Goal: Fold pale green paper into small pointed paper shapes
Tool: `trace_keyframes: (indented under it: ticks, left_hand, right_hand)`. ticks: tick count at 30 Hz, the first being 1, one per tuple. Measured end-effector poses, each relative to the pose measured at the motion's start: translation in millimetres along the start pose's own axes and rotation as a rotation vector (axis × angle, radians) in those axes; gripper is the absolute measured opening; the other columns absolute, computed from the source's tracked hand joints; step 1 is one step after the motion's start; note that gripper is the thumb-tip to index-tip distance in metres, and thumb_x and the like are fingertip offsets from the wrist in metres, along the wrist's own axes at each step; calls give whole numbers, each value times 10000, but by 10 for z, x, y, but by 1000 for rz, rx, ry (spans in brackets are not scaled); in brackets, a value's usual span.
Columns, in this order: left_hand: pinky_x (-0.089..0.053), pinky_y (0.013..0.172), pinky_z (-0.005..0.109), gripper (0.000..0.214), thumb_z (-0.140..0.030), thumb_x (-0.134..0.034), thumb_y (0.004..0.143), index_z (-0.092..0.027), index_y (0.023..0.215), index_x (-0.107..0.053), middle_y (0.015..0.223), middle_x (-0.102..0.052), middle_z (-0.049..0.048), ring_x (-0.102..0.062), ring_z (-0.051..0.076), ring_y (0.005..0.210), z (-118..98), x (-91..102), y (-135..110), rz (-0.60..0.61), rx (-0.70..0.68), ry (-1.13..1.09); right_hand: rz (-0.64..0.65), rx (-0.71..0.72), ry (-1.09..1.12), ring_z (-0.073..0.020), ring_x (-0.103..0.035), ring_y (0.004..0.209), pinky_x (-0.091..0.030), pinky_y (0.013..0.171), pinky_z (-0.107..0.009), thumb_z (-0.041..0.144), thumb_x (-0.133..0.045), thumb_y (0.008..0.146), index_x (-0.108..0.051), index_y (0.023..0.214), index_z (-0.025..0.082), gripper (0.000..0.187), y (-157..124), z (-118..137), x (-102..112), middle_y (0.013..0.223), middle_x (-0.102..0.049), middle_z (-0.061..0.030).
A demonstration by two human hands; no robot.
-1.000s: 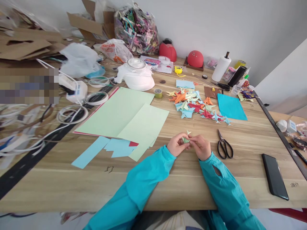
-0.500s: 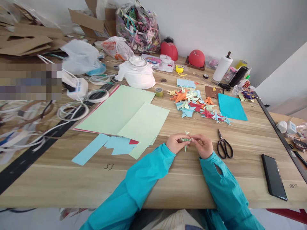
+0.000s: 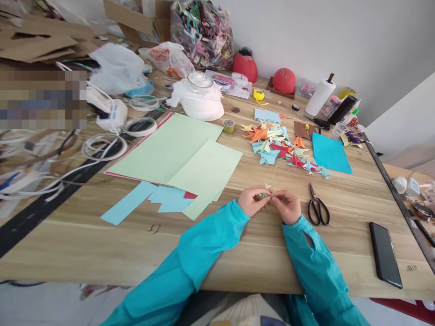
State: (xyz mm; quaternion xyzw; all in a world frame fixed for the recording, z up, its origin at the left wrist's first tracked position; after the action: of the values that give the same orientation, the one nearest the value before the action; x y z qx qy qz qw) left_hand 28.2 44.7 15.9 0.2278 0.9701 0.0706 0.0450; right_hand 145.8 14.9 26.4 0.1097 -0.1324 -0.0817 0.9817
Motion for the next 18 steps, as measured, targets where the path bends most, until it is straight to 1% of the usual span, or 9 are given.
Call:
trace_keyframes:
  ticks: [6,9,13,18]
  left_hand:
    - [-492,434,207,210,-330,-586,757,-122,768,-618,897,-607,88,-583,90,503,-36,6,2,-14,-32,18]
    - [-459,419,194,179,-307,-567,772,-133,780,-612,880,-591,74,-564,76,483,-45,26,0,-29,-64,67]
    - [-405,389,185,170,-312,-556,782,-151,795,-608,816,-557,49,-497,53,439,-55,28,-4,-20,-96,131]
    - [-380,401,190,136,-275,-536,792,-154,793,-599,792,-531,39,-484,60,463,-100,16,-9,-10,-153,204]
  right_hand:
    - [0,-63,36,-152,-620,604,-517,576,-279,320,-640,720,-634,729,173,148,7,-70,-1,675,-673,-42]
    - [16,-70,29,-148,-605,582,-499,546,-268,327,-628,724,-624,698,173,156,9,-63,-10,643,-662,-34]
    - [70,-59,25,-148,-598,592,-489,555,-265,322,-614,734,-615,696,178,149,-5,-25,-60,631,-649,-26]
    - [86,-66,-2,-151,-604,607,-490,568,-265,321,-586,760,-612,723,174,154,-19,-3,-67,654,-653,-33]
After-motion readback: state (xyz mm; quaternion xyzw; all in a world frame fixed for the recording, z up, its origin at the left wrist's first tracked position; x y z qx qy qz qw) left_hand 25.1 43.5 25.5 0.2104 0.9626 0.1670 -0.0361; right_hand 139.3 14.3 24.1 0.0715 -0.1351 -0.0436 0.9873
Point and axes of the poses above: each hand's wrist, its own y-axis towards the middle knuckle, its own x-axis out of the back of the hand, z = x × y, the point moved 9 cm from there along y, towards the middle knuckle
